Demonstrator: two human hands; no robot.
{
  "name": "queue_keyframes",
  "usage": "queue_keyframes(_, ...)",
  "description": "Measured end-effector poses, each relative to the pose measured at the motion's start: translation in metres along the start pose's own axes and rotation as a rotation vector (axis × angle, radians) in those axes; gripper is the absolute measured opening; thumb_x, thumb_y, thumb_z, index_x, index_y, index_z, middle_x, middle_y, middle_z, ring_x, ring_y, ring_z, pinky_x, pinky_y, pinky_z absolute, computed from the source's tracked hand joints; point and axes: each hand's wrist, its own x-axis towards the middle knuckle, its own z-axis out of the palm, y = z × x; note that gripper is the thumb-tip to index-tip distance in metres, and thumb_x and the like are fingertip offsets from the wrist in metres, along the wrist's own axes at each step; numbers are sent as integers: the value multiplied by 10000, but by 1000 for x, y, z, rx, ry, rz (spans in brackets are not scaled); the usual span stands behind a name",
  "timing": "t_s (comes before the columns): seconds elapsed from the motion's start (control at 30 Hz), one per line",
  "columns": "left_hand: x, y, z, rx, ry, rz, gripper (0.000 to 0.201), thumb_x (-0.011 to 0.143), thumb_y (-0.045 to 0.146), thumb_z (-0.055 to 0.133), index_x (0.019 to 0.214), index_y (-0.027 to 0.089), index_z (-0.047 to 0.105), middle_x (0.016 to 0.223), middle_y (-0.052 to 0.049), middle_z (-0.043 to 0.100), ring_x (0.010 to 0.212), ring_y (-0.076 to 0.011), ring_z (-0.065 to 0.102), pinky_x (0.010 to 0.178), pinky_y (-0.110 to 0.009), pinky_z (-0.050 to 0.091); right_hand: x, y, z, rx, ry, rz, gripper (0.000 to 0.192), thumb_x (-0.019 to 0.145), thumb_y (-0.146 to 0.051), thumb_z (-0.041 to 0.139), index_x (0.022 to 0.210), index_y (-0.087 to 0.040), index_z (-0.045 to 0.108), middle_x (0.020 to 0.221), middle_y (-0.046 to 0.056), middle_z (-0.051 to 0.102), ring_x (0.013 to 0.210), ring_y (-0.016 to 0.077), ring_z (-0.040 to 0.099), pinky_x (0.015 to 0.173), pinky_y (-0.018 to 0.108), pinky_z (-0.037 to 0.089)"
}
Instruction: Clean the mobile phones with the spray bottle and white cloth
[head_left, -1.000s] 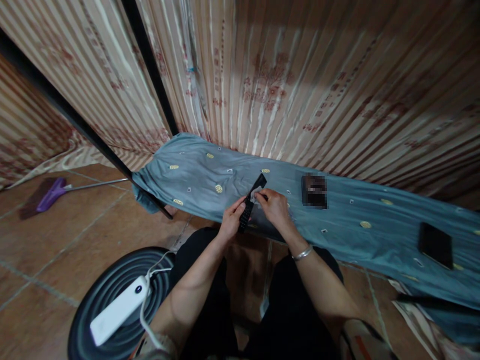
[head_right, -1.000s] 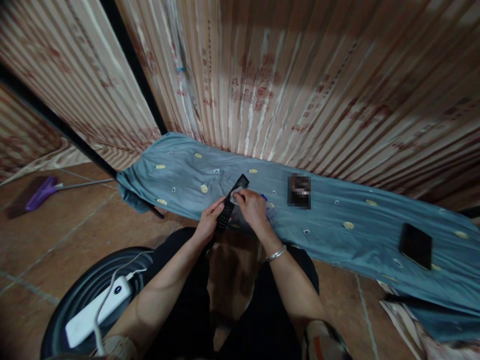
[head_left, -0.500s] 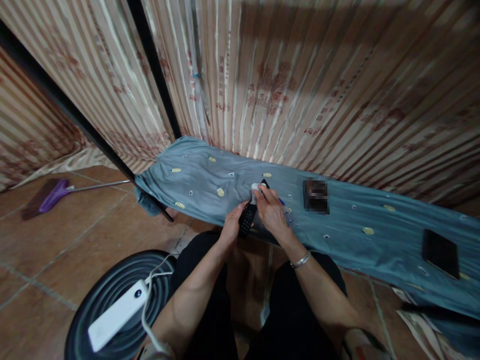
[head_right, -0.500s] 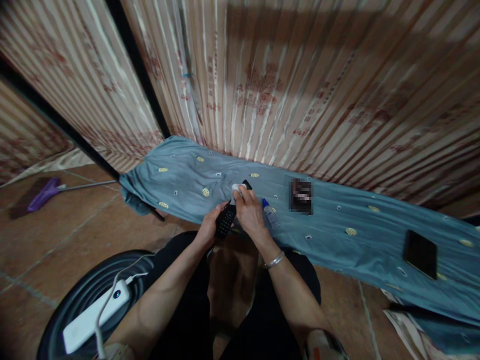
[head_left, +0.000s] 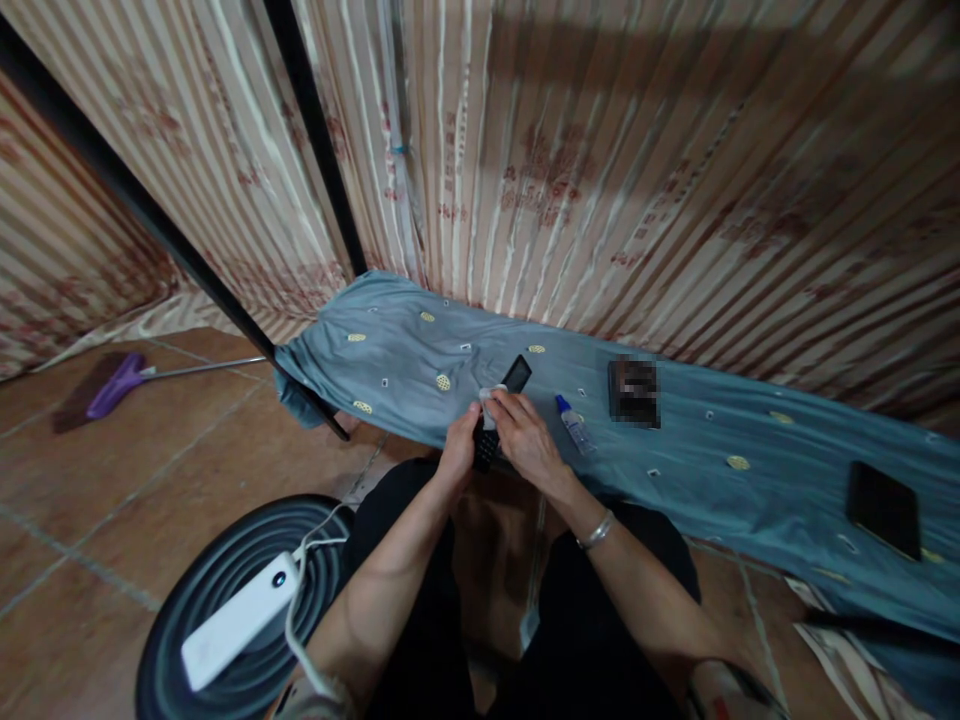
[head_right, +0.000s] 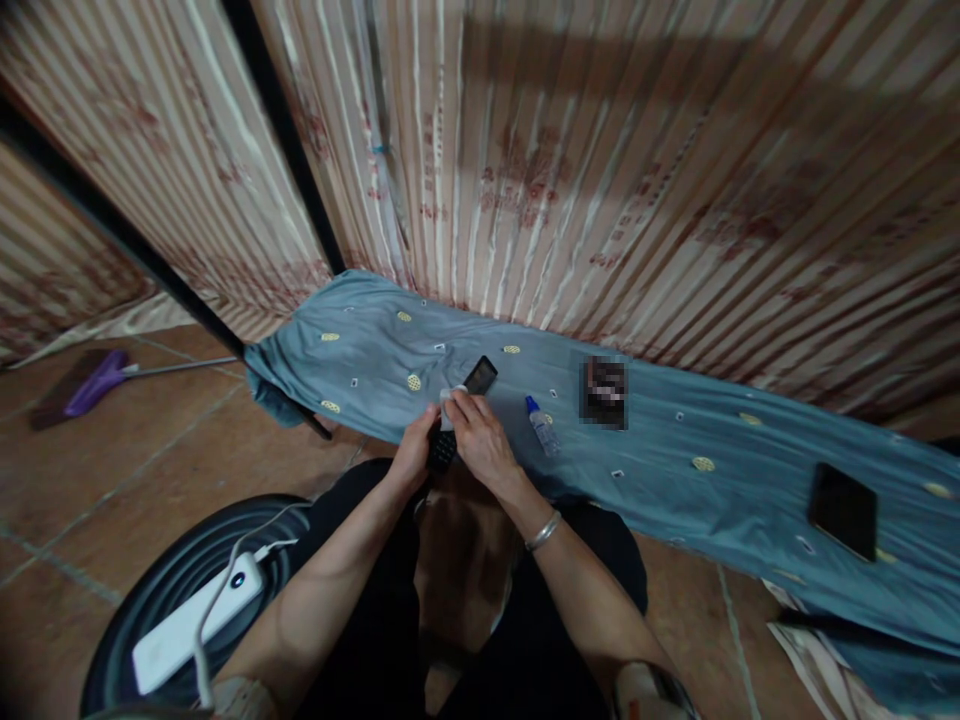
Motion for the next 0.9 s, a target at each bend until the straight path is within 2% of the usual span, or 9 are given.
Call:
queue_keyframes(0.07,-2,2,3,0,-10,-30,384,782,477,753,969,143,790,857,-66,759,855,-223,687,856,-360,549,2,7,-2,-34,-3,2,423,970,-91,412,1315,-159,646,1305,144,657,1160,262,601,1046,422,514)
queue_keyframes(0.13,-6,4,5,5,-36,-99,398,777,448,765,1039,148,783,795,-38,735,680,-170,643,692,-319,564,4,18,-4,-71,7,26,410,976,-107,420,1309,-174,650,1304,138,661,1134,265,603,1031,419,516)
queue_keyframes(0.23,-10,7,6,17,-88,-157,474,743,465,795,1094,147,769,824,-29,725,601,-124,598,582,-278,553,7,36,-5,-101,27,99,392,987,-130,414,1291,-181,657,1307,142,658,1119,270,594,1023,422,507)
queue_keyframes(0.43,-12,7,6,42,-117,-166,667,606,567,859,1091,119,765,764,-17,688,568,-103,578,562,-275,569,12,67,-3,-22,98,238,422,1001,-152,365,1325,-166,635,1343,170,638,1194,270,580,1037,464,480)
queue_keyframes(0.67,-11,6,7,17,-108,-213,698,569,544,889,1103,115,755,706,-8,675,528,-98,577,539,-269,569,11,77,-7,87,190,386,392,985,-248,394,1255,-171,668,1267,141,705,1172,253,622,1055,442,455)
queue_keyframes(0.8,-12,9,6,-52,-105,-224,609,606,492,890,1073,126,752,786,-28,705,575,-118,621,560,-291,598,10,83,-8,201,189,604,378,914,-316,451,1134,-195,734,1125,108,762,1038,268,664,964,409,495)
queue_keyframes(0.9,-13,12,7,-102,-97,-255,494,688,413,857,1073,126,742,822,-42,716,605,-133,644,571,-307,610,11,89,-3,392,228,755,379,843,-390,498,1031,-191,761,978,76,779,904,255,677,868,379,512)
